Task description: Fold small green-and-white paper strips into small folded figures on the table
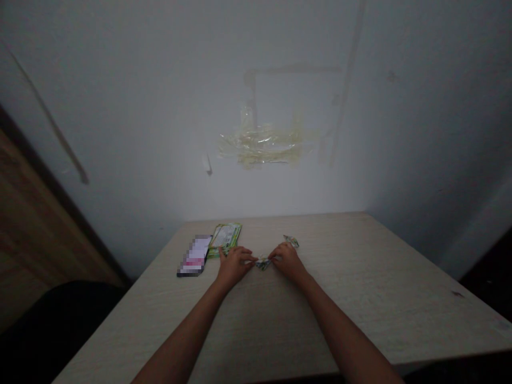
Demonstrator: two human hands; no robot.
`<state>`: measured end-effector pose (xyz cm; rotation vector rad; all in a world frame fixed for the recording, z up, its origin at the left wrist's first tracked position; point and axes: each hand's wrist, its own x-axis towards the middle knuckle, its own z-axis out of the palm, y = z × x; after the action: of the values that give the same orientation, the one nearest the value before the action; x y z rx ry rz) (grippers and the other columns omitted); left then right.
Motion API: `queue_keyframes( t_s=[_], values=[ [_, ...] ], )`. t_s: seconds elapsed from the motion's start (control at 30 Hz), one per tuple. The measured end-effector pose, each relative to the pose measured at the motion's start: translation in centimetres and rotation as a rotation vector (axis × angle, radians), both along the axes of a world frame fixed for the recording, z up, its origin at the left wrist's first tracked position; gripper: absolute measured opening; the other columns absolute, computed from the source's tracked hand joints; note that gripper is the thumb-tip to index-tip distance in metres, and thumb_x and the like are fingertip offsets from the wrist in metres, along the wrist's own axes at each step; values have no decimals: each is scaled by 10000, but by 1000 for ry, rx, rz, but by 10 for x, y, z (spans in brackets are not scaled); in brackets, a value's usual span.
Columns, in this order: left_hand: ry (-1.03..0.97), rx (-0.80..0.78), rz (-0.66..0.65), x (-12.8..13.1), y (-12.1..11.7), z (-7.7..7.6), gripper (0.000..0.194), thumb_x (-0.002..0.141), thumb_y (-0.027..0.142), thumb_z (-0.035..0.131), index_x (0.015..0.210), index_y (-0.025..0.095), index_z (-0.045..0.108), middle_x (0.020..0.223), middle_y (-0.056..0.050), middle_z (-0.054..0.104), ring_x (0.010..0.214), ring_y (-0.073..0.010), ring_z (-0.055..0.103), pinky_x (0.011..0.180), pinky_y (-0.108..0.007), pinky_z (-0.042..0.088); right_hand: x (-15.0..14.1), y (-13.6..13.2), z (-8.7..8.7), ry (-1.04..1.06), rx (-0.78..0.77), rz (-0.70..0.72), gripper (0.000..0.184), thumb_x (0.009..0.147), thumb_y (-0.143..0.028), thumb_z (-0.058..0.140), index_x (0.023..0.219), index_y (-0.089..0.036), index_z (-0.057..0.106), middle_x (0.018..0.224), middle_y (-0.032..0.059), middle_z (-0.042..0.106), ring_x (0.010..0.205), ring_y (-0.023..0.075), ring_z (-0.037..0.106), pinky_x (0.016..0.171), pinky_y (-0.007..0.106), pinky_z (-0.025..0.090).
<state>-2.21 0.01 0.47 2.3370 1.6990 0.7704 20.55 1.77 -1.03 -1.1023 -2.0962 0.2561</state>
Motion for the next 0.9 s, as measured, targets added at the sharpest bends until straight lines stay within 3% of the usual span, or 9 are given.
queue_keyframes(
  t_s=[0.2,0.5,0.9],
  values=[
    [47,19,-6,1,-5,5,166,792,336,651,911,422,729,1141,35,681,1219,-256,476,1042,-721,-167,1,-3,-1,-39,6,-11,125,797,-199,624,826,-235,739,890,42,692,949,213,575,938,416,400],
    [15,72,5,8,-10,4,207,798,524,623,848,356,733,1088,9,691,1162,-254,516,1046,-715,-163,-3,-2,-4,-33,-3,-30,78,784,-246,657,812,-221,724,906,51,660,946,215,562,917,398,422],
    [40,22,32,12,-15,10,235,769,519,661,883,323,723,1133,-6,673,1178,-264,496,1057,-709,-153,-10,-8,-2,-39,-12,-83,88,741,-239,679,822,-213,703,932,61,635,943,227,549,915,405,420]
  ],
)
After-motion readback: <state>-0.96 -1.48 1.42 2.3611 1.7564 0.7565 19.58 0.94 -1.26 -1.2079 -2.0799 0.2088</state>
